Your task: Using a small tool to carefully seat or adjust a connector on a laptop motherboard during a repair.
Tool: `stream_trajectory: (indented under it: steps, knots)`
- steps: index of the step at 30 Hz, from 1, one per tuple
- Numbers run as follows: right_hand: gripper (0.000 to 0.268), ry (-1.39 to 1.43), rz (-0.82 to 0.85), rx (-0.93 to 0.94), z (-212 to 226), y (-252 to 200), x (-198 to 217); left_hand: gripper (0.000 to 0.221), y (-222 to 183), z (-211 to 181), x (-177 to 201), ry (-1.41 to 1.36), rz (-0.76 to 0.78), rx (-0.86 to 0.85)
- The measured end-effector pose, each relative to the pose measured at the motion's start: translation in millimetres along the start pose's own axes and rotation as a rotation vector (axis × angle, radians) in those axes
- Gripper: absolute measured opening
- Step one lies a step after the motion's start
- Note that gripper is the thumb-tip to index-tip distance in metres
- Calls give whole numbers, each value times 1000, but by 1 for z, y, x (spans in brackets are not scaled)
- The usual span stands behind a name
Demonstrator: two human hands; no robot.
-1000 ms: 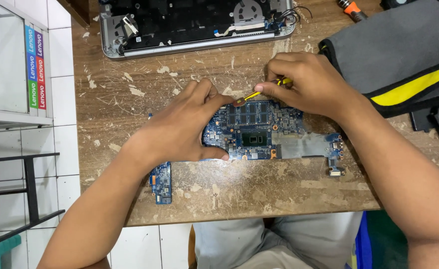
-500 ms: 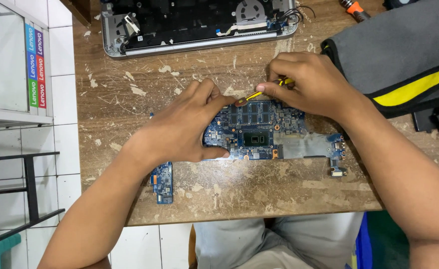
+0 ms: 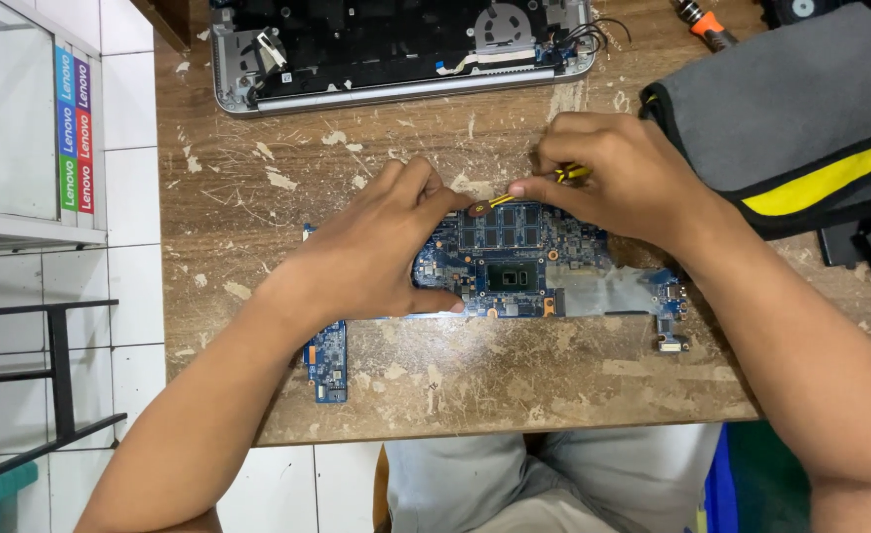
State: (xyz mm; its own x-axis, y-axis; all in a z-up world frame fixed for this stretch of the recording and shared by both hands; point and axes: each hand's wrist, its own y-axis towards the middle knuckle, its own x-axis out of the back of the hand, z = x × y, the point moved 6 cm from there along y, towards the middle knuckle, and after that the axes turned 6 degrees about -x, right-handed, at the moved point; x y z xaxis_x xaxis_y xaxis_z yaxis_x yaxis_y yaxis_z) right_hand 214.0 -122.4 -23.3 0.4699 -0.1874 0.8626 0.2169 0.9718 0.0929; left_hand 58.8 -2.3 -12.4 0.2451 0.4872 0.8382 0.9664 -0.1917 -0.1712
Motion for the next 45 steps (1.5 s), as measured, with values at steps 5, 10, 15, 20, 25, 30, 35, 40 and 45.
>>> stream_trajectory:
  steps: [5, 10, 15, 20, 25, 30, 35, 40, 45]
  knots:
    - [36, -72, 25, 69, 11, 1, 5, 97, -1, 2, -2, -7, -19, -10]
    - [38, -7, 93, 87, 14, 3, 2, 97, -1, 0, 0, -26, 7, 15]
    - [41, 15, 154, 131, 18, 1, -4, 97, -1, -1, 0, -4, 52, 54]
    - [34, 78, 101, 95, 8, 1, -5, 96, -1, -2, 1, -7, 49, 45]
    - [28, 247, 26, 39, -3, 3, -1, 97, -1, -2, 1, -17, 66, 64]
    - [32, 104, -40, 36, -9, 2, 0, 98, -1, 0, 0, -19, 24, 24]
    - [32, 79, -58, 36, -8, 1, -2, 97, -1, -1, 0, -14, 45, 37]
    - [41, -71, -76, 68, -2, -1, -1, 96, -1, 0, -1, -21, 6, 12]
    - [39, 11, 102, 111, 11, 3, 2, 95, -1, -1, 0, -2, 2, 16]
